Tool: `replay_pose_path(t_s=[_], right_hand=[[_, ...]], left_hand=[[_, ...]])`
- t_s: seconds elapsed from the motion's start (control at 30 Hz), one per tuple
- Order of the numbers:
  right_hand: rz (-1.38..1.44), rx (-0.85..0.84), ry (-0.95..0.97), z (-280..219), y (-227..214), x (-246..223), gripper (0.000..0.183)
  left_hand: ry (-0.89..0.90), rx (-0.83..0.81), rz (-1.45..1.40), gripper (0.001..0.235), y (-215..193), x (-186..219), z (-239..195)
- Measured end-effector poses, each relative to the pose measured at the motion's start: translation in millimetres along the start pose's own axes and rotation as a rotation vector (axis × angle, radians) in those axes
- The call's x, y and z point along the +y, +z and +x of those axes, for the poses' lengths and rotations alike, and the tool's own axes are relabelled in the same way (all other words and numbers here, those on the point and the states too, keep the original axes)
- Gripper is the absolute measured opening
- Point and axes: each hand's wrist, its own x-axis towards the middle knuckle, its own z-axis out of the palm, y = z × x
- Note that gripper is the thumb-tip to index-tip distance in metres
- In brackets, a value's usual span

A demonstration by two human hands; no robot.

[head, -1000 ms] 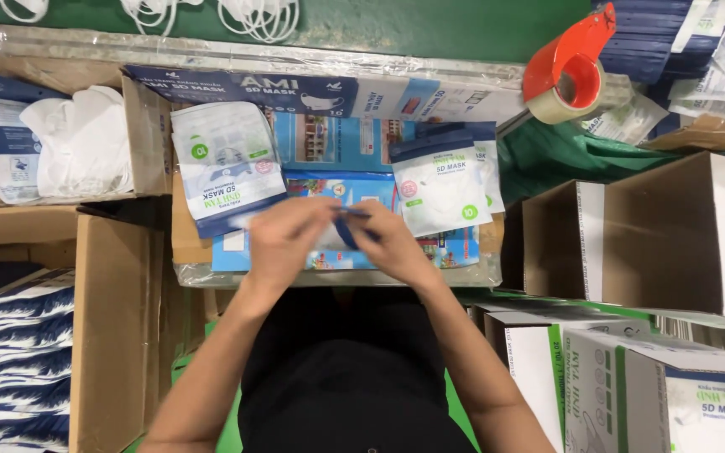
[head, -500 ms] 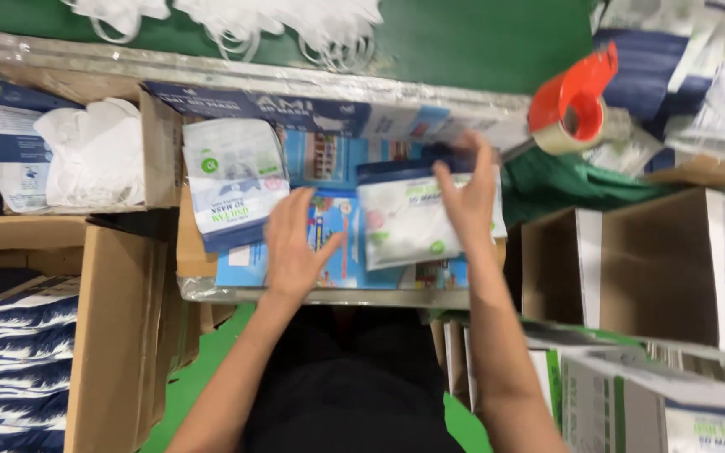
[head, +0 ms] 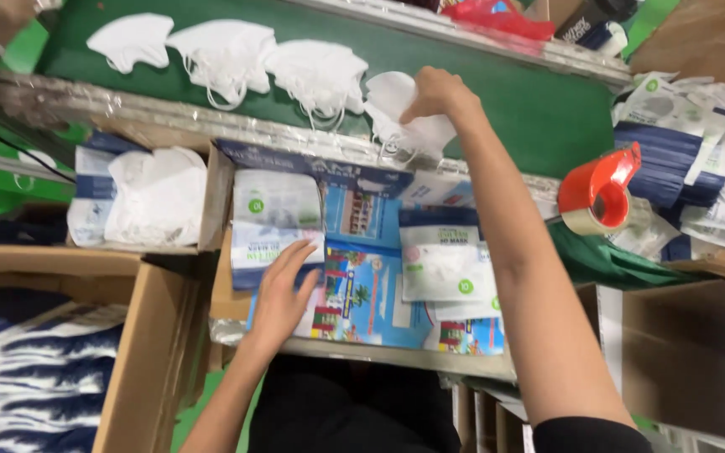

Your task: The recorder is packing individual face masks into plastic pouches and then into cardboard boxes.

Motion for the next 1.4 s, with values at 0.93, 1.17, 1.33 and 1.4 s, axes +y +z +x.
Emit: replay_pose_path(t_s=[0.93, 1.17, 1.33, 1.4], right_hand=[[0.861, 0.381, -0.477, -279, 232, -69, 0.094], [1.004, 0.375, -0.415, -307, 218, -91, 0.118], [1.118, 0.365, -0.454, -307, 232, -88, 0.104], [0.991, 0.334, -0.380, -325, 242, -85, 0.078]], left_hand=[[0.266, -0.157, 0.086, 0.089, 55, 17, -17], [0.379, -0.091, 0.129, 0.093, 61, 18, -17], [0.243, -0.150, -0.015, 0.097, 62, 17, -13], [0.249, -0.141, -0.007, 0.090, 63, 17, -31]])
